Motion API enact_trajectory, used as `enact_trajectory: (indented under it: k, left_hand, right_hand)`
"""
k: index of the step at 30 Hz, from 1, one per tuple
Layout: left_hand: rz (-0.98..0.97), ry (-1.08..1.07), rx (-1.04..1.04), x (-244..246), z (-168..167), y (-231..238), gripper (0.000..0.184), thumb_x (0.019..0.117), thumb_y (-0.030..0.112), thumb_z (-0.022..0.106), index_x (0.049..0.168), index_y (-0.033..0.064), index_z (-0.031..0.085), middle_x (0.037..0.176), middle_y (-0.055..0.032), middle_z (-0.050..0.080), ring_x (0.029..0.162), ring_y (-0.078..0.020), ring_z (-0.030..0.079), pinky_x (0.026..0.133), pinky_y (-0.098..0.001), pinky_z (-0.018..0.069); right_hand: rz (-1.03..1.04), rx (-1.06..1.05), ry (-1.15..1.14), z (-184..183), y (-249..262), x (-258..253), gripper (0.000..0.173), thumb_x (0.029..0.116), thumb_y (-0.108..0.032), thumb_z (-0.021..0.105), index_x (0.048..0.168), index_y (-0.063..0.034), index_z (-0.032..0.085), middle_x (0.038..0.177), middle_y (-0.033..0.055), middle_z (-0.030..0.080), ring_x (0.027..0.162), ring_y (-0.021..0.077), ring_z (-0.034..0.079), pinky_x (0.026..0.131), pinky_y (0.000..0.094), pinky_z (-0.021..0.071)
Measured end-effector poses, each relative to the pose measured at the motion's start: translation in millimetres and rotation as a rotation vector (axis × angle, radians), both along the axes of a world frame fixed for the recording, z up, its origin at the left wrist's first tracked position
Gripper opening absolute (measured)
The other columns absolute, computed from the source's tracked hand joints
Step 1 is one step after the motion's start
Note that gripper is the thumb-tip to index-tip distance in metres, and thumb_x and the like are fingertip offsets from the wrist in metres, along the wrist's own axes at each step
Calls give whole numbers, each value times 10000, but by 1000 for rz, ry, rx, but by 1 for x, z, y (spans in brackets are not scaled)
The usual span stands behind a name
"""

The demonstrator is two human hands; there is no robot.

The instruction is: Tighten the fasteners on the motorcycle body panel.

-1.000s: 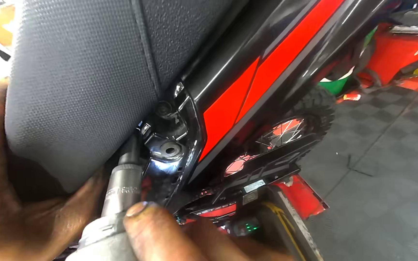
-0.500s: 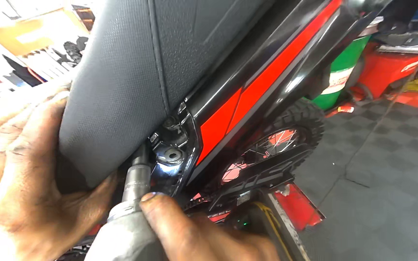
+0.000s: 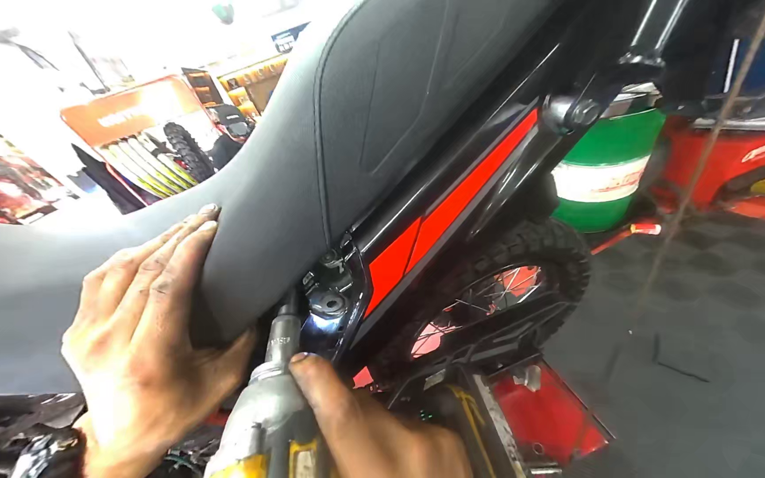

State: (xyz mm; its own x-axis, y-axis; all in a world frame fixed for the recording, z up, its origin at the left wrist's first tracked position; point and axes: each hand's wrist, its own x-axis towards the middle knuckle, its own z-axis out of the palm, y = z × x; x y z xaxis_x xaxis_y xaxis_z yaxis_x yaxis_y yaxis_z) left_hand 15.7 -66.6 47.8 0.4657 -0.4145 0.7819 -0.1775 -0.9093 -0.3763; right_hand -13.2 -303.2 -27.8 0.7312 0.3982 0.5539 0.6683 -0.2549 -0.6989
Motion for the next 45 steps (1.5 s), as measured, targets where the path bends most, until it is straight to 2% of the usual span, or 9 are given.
enact_trajectory:
  k: [3, 9, 15, 21, 26, 32, 38, 42, 45]
  left_hand:
    - [-17, -5, 7, 0, 1, 0, 768, 835, 374, 682, 1470, -16, 494, 1465, -203, 570, 1349, -367, 547, 1125, -512, 402]
    - [-30, -22, -5, 1, 0, -1, 741, 823, 375, 694, 1436, -11, 538, 1428, -177, 609, 1309, -328, 588, 1099, -488, 439]
    - [-36, -33, -10, 2, 0, -3, 746, 814, 383, 692, 1421, -26, 545, 1410, -185, 619, 1304, -334, 591, 1102, -492, 435]
    - [-33, -37, -11, 0, 0, -4, 745, 811, 377, 688, 1421, -24, 539, 1409, -185, 621, 1299, -331, 596, 1100, -495, 439]
    - [-32, -59, -58, 3, -3, -7, 768, 783, 372, 710, 1424, -15, 538, 1418, -176, 615, 1321, -327, 582, 1109, -505, 437]
    - [-36, -68, -157, 0, -9, -18, 753, 786, 290, 722, 1453, 8, 515, 1476, -139, 576, 1388, -308, 528, 1148, -510, 423]
    - [3, -137, -198, -7, -23, -33, 660, 891, 307, 694, 1458, 16, 524, 1524, -162, 526, 1431, -328, 479, 1192, -504, 374]
    - [-42, -255, -291, -19, -57, -44, 363, 1012, 316, 572, 1231, 54, 695, 1236, -170, 644, 1179, -301, 587, 1035, -429, 460]
    - [-78, -219, -409, -21, -68, -61, 264, 959, 187, 621, 1095, -2, 745, 1051, -148, 729, 993, -254, 679, 895, -357, 553]
  right_hand:
    - [27, -6, 24, 2, -3, -1, 604, 939, -200, 660, 1526, -205, 516, 1077, 70, 726, 693, 210, 694, 500, 412, 555]
    - [24, -4, 29, 4, -5, -1, 662, 903, -228, 702, 1534, -185, 504, 980, 46, 741, 678, 206, 696, 498, 423, 558]
    - [18, -20, 35, 2, -3, -1, 697, 892, -246, 717, 1547, -213, 482, 1081, 67, 732, 709, 222, 704, 515, 438, 569]
    - [21, -7, 44, 5, -4, -3, 751, 849, -274, 759, 1545, -199, 489, 953, 55, 745, 669, 230, 699, 499, 455, 557]
    - [11, -30, 60, 5, -5, -2, 819, 807, -277, 784, 1558, -247, 461, 1084, 54, 736, 719, 235, 712, 526, 471, 571]
    - [-24, 42, 22, 1, -1, -5, 896, 725, -313, 828, 1546, -236, 477, 981, 14, 753, 713, 203, 715, 534, 466, 574]
    - [-33, 67, 35, -8, 2, -10, 1017, 662, -368, 873, 1570, -244, 432, 1125, 16, 738, 828, 191, 731, 634, 468, 614]
    - [-46, 81, 54, -6, 2, -8, 1008, 642, -396, 874, 1549, -269, 454, 975, -15, 758, 807, 185, 731, 645, 489, 605]
    - [-53, -11, 57, -2, 1, -9, 1006, 666, -369, 858, 1570, -307, 420, 1056, 0, 747, 862, 210, 728, 682, 501, 602]
